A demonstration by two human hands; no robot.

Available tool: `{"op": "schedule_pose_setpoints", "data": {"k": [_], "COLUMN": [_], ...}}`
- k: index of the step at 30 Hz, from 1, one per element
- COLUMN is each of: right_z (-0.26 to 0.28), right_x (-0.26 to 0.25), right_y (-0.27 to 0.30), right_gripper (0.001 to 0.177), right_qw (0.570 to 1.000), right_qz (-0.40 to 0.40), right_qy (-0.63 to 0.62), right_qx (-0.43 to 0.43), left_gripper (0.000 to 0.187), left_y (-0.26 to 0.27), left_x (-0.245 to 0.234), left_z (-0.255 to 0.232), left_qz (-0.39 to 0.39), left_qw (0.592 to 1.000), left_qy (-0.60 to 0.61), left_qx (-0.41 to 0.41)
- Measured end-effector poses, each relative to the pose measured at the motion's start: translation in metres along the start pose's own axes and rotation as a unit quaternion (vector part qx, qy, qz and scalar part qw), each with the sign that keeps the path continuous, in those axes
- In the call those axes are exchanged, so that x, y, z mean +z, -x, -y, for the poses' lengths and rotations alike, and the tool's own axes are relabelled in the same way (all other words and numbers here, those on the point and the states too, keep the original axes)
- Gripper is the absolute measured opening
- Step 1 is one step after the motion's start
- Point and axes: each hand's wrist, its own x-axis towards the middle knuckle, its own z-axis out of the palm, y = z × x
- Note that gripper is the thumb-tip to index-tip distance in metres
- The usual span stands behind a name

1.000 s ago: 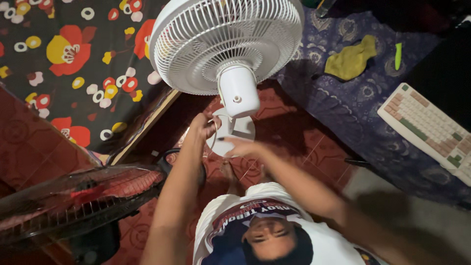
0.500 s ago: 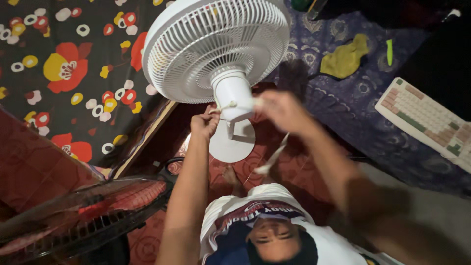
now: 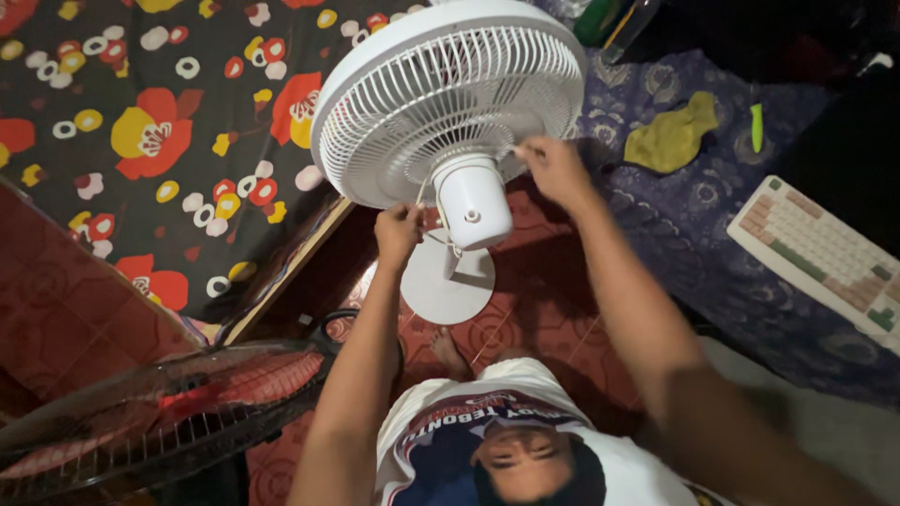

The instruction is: The person assembles a white pedestal fan by attaching the front grille, adjusting the neck, and wiping the base with a yellow cloth. They then handle a second red fan, adjusting its grille and stand.

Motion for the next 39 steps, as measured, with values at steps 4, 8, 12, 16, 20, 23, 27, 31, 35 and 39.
{"op": "schedule_pose_setpoints", "data": {"k": [4,8,12,16,20,23,27,31,35,39], "right_z": [-0.077,-0.11,-0.098,-0.077,-0.053,-0.037,-0.022,0.005,0.066,0.114], "right_x": [0.065,0.137,0.202,0.247,0.277,0.281,0.282,0.271,0.251,0.201], "right_y": [0.029,0.062,0.095,0.136,0.167,0.19,0.18,0.174,0.158,0.117], "right_gripper": [0.023,0.025,0.026,0.027,0.029,0.03,0.031,0.032,0.034,0.035], "right_qw": [0.995,0.994,0.993,0.983,0.97,0.958,0.949,0.932,0.901,0.864], "right_qz": [-0.084,-0.068,0.016,0.084,0.13,0.153,0.196,0.283,0.394,0.475], "right_qy": [0.048,0.08,0.082,0.089,0.108,0.132,0.155,0.16,0.148,0.168], "right_qx": [-0.031,0.02,0.086,0.135,0.173,0.202,0.193,0.16,0.102,0.016], "left_gripper": [0.029,0.027,0.026,0.025,0.025,0.025,0.02,0.024,0.017,0.018], "left_y": [-0.002,0.003,0.008,0.012,0.007,0.011,0.009,0.011,0.001,-0.02], "left_x": [0.003,0.01,0.017,0.02,0.015,0.012,0.01,0.014,0.01,-0.001], "left_z": [-0.012,-0.014,-0.008,0.002,0.006,0.007,0.0,-0.001,0.005,0.01], "left_qz": [-0.02,-0.048,-0.067,-0.083,-0.092,-0.081,-0.074,-0.077,-0.069,0.011], "left_qw": [0.999,0.998,0.996,0.996,0.993,0.994,0.997,0.996,0.995,0.996], "left_qy": [-0.039,-0.049,-0.056,-0.029,-0.064,-0.075,-0.035,-0.047,-0.017,0.05], "left_qx": [-0.003,-0.01,-0.03,-0.029,-0.04,-0.015,0.005,-0.02,-0.072,-0.076]}}
